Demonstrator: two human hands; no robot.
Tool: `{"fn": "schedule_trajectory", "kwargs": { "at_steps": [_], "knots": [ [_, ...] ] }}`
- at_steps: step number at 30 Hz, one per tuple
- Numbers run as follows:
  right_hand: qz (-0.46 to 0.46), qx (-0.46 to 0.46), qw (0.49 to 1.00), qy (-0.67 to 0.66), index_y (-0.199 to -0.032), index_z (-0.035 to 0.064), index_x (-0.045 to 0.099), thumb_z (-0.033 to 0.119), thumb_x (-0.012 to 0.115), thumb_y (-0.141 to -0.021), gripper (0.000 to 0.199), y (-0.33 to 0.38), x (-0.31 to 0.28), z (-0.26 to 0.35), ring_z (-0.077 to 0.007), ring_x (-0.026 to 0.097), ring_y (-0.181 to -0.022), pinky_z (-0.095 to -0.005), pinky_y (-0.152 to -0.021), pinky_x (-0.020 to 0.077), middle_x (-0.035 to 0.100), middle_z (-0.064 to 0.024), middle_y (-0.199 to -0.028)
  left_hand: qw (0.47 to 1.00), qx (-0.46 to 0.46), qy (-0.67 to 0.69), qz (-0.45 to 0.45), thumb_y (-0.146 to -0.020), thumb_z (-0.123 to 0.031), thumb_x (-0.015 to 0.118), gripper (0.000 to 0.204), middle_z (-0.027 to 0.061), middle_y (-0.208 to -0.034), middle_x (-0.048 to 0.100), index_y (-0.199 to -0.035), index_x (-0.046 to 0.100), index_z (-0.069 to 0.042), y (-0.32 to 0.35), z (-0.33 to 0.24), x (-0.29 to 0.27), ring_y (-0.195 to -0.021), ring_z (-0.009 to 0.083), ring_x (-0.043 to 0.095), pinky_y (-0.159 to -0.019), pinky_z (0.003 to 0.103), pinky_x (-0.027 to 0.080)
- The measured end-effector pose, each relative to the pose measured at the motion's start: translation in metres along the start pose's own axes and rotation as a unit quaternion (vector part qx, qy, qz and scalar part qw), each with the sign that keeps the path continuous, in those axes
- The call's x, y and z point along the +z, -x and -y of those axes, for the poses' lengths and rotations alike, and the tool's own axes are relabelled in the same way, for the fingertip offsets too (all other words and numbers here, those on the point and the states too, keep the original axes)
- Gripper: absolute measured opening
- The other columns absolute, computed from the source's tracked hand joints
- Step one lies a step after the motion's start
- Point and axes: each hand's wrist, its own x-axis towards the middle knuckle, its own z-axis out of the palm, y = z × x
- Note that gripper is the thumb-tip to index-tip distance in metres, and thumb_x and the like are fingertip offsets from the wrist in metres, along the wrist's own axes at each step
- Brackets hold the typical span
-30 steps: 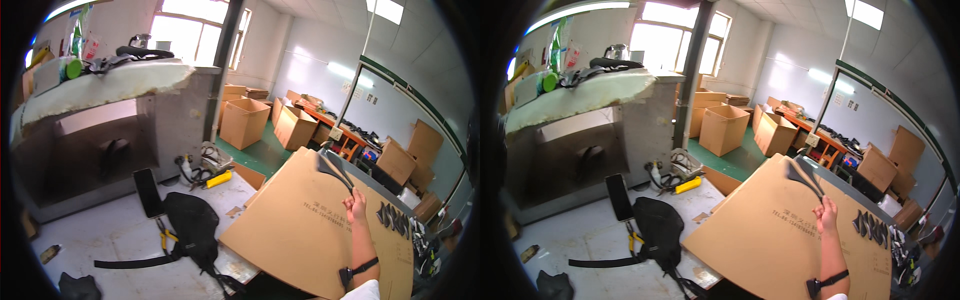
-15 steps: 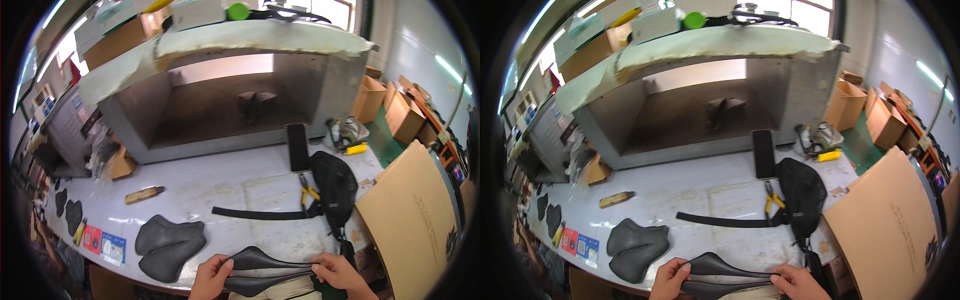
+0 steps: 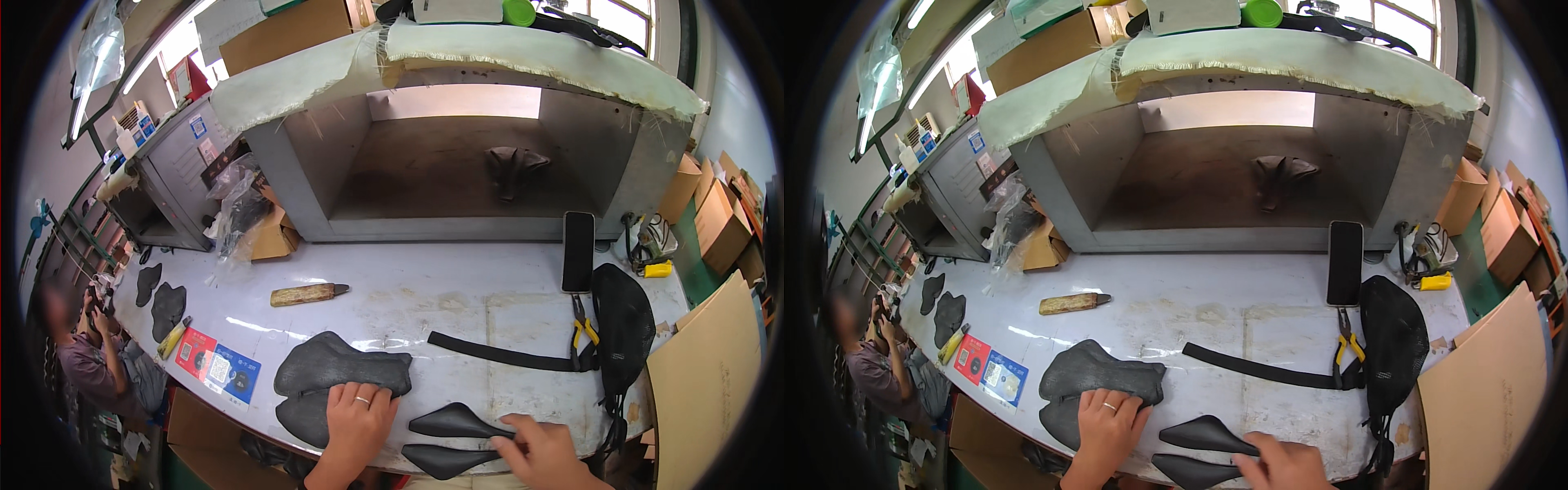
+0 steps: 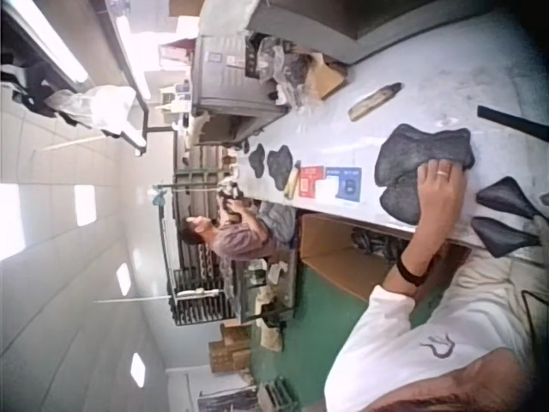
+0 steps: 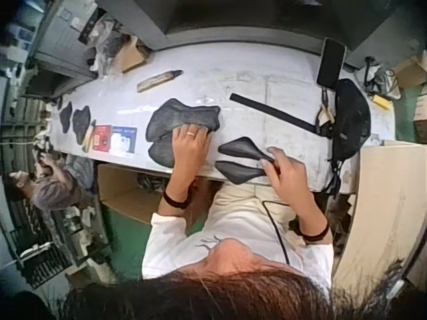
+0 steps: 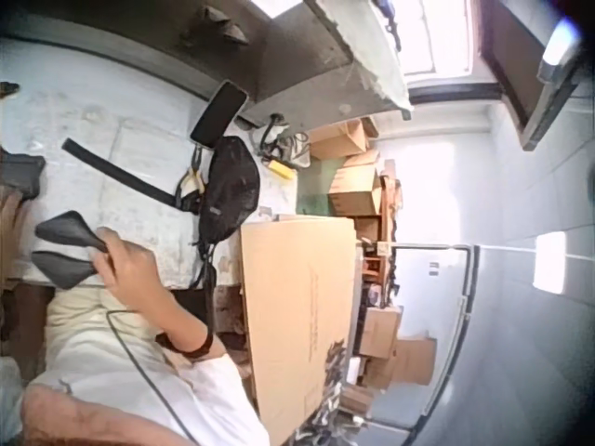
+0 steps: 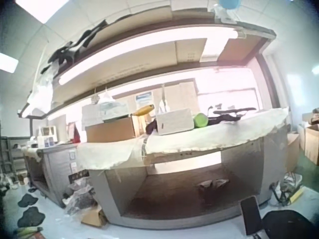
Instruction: The recorder is inspecting and manipulating several black bicycle saddle components at a workstation.
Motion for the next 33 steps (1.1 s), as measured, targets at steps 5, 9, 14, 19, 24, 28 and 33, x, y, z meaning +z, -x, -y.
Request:
{"fn": "schedule_trajectory", "kwargs": {
  "at_steps": [5, 9, 14, 19, 24, 28, 33],
  "knots": [
    [0.061, -0.034, 0.998, -0.011, -0.100, 0.0006, 0.062, 0.021, 0.067, -0.084, 0.027, -0.039, 0.022, 0.028, -0.0315, 0.060, -0.057, -0.0380, -0.054, 0.0493, 0.058, -0.0158, -0.063, 1.000, 0.023, -0.008, -0.015, -0.071, -0.011, 0.069, 0.012, 0.0027, -0.076, 0.054, -0.081, 0.063, -0.008, 0.003, 0.007, -0.002, -0.070, 0.0209, 0.052, -0.066, 0.034, 0.039],
    [0.178, -0.016, 0.982, -0.055, -0.099, 0.0011, 0.061, 0.024, 0.061, -0.088, 0.026, -0.068, 0.059, -0.002, -0.0306, 0.063, -0.060, -0.0359, -0.056, 0.0492, 0.065, -0.0150, -0.069, 0.998, -0.010, 0.053, 0.008, -0.071, -0.007, 0.070, 0.010, 0.0038, -0.076, 0.057, -0.080, 0.065, -0.007, 0.000, 0.004, 0.001, -0.069, 0.0227, 0.052, -0.063, 0.036, 0.038],
    [0.224, 0.063, 0.970, -0.069, -0.085, 0.0005, 0.065, 0.026, 0.061, -0.086, 0.026, -0.099, 0.089, -0.007, -0.0331, 0.064, -0.064, -0.0394, -0.061, 0.0497, 0.066, -0.0164, -0.071, 0.997, -0.024, 0.069, 0.008, -0.071, -0.005, 0.069, 0.009, 0.0043, -0.075, 0.057, -0.078, 0.064, -0.006, 0.001, 0.006, 0.001, -0.068, 0.0232, 0.053, -0.061, 0.036, 0.038],
    [0.206, 0.070, 0.975, -0.048, -0.076, 0.0005, 0.064, 0.027, 0.060, -0.083, 0.028, -0.109, 0.114, -0.016, -0.0391, 0.063, -0.071, -0.0445, -0.066, 0.0503, 0.065, -0.0200, -0.072, 0.995, -0.043, 0.090, -0.011, -0.070, -0.003, 0.068, 0.009, 0.0047, -0.074, 0.058, -0.076, 0.063, -0.006, 0.003, 0.008, 0.002, -0.067, 0.0242, 0.053, -0.062, 0.036, 0.038],
    [0.205, 0.105, 0.972, -0.039, -0.072, 0.0011, 0.064, 0.023, 0.059, -0.081, 0.024, -0.110, 0.118, -0.016, -0.0398, 0.064, -0.078, -0.0472, -0.070, 0.0503, 0.065, -0.0216, -0.076, 0.980, -0.146, 0.115, -0.069, -0.075, -0.004, 0.066, 0.006, 0.0099, -0.076, 0.058, -0.077, 0.060, -0.004, 0.016, 0.030, -0.001, -0.070, 0.0268, 0.055, -0.066, 0.035, 0.041],
    [0.213, 0.087, 0.973, -0.001, -0.071, 0.0023, 0.062, 0.023, 0.062, -0.081, 0.024, -0.112, 0.129, -0.025, -0.0357, 0.063, -0.073, -0.0430, -0.066, 0.0490, 0.065, -0.0175, -0.072, 0.870, -0.393, 0.208, -0.214, -0.093, -0.014, 0.051, 0.014, 0.0072, -0.082, 0.058, -0.090, 0.057, -0.001, 0.054, 0.080, -0.026, -0.076, 0.0196, 0.057, -0.068, 0.034, 0.045],
    [0.233, 0.107, 0.966, -0.043, -0.073, 0.0026, 0.067, 0.021, 0.060, -0.076, 0.020, -0.118, 0.123, -0.030, -0.0380, 0.065, -0.078, -0.0444, -0.073, 0.0519, 0.066, -0.0209, -0.078, 0.599, -0.416, 0.531, -0.432, -0.097, -0.020, 0.044, 0.023, 0.0070, -0.094, 0.063, -0.103, 0.057, -0.002, 0.108, 0.150, -0.077, -0.081, 0.0138, 0.060, -0.072, 0.026, 0.050]
  ]
}}
